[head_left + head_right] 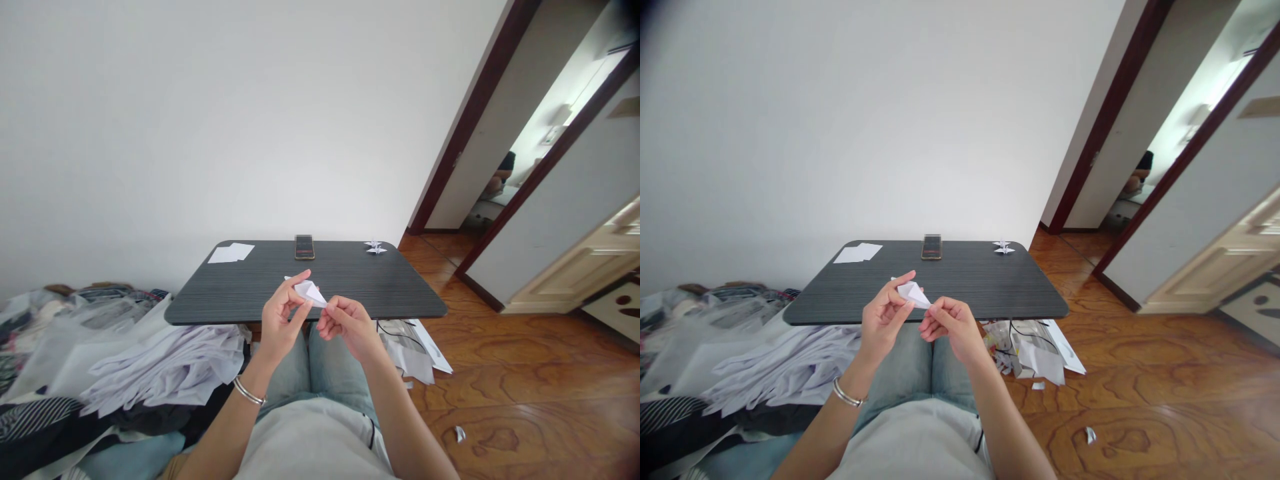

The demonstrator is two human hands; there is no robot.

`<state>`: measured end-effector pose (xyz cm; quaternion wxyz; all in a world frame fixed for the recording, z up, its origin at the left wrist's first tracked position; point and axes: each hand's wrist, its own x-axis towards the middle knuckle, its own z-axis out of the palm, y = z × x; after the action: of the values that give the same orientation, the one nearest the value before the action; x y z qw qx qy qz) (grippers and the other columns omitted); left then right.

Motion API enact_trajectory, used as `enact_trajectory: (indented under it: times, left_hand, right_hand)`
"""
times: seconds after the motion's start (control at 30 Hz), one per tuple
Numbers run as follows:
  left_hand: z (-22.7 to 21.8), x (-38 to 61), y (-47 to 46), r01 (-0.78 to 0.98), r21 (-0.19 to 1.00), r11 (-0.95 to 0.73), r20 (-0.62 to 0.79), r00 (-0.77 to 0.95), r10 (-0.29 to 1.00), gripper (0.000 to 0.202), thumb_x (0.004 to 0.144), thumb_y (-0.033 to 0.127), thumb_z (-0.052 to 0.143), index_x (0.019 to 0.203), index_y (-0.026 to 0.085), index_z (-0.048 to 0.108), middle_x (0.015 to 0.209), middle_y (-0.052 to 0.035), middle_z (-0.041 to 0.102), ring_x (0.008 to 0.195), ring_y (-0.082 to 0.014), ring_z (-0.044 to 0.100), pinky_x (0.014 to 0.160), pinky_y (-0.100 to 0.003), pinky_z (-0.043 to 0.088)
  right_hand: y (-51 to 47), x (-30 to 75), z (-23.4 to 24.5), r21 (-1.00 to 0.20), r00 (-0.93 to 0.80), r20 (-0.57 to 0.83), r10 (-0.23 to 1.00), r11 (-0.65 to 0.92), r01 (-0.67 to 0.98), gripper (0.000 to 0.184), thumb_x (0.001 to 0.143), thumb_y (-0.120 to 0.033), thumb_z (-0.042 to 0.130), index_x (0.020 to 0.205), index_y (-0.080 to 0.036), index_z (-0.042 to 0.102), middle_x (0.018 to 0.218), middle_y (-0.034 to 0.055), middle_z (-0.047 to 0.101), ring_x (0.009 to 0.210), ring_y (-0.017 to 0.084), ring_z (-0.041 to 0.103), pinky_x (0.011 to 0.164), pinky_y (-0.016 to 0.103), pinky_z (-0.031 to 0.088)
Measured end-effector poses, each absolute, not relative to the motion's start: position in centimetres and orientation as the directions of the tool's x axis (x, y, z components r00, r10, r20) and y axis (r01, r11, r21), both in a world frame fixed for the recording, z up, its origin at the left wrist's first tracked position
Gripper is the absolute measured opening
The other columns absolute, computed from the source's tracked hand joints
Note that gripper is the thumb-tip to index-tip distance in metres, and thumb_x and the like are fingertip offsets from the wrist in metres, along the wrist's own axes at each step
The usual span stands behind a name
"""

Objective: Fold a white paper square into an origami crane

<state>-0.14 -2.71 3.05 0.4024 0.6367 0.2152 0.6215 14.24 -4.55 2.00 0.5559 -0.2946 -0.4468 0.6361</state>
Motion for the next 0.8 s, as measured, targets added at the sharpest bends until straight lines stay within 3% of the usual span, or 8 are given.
enact_trajectory:
  times: [0.17,0.6,0.8]
  left_hand:
    - [3.22,-0.14,-2.75,-0.264,0.787,-0.558,0.603,0.138,0.786,0.012,0.079,0.016,0.059,0.068,0.014,0.054,0.125,-0.0138,0.052,0.098,-0.0238,0.062,0.085,-0.037,0.049]
    - [3.07,0.13,-2.72,-0.268,0.805,-0.529,0.572,0.117,0.812,0.017,0.078,0.021,0.060,0.066,0.015,0.049,0.123,-0.0141,0.054,0.096,-0.0232,0.063,0.084,-0.037,0.050]
    - [3.26,0.15,-2.63,-0.189,0.817,-0.544,0.565,0.081,0.821,0.020,0.078,0.026,0.060,0.066,0.016,0.048,0.121,-0.0150,0.056,0.091,-0.0215,0.063,0.081,-0.037,0.051]
  right_hand:
    - [-4.59,13.94,1.90,-0.925,-0.116,0.201,0.973,0.150,-0.350,0.022,0.075,-0.037,0.064,0.068,-0.016,0.060,0.059,0.0014,0.068,0.047,0.010,0.062,0.046,0.017,0.051]
    - [-4.80,14.04,2.09,-0.931,-0.096,0.235,0.967,0.195,-0.308,0.024,0.078,-0.037,0.061,0.066,-0.016,0.059,0.059,0.0016,0.067,0.047,0.010,0.061,0.048,0.019,0.051]
    - [-5.35,13.82,2.41,-0.903,0.058,0.316,0.947,0.319,-0.287,0.020,0.072,-0.030,0.069,0.086,-0.020,0.059,0.068,0.0005,0.069,0.058,0.013,0.064,0.056,0.024,0.053]
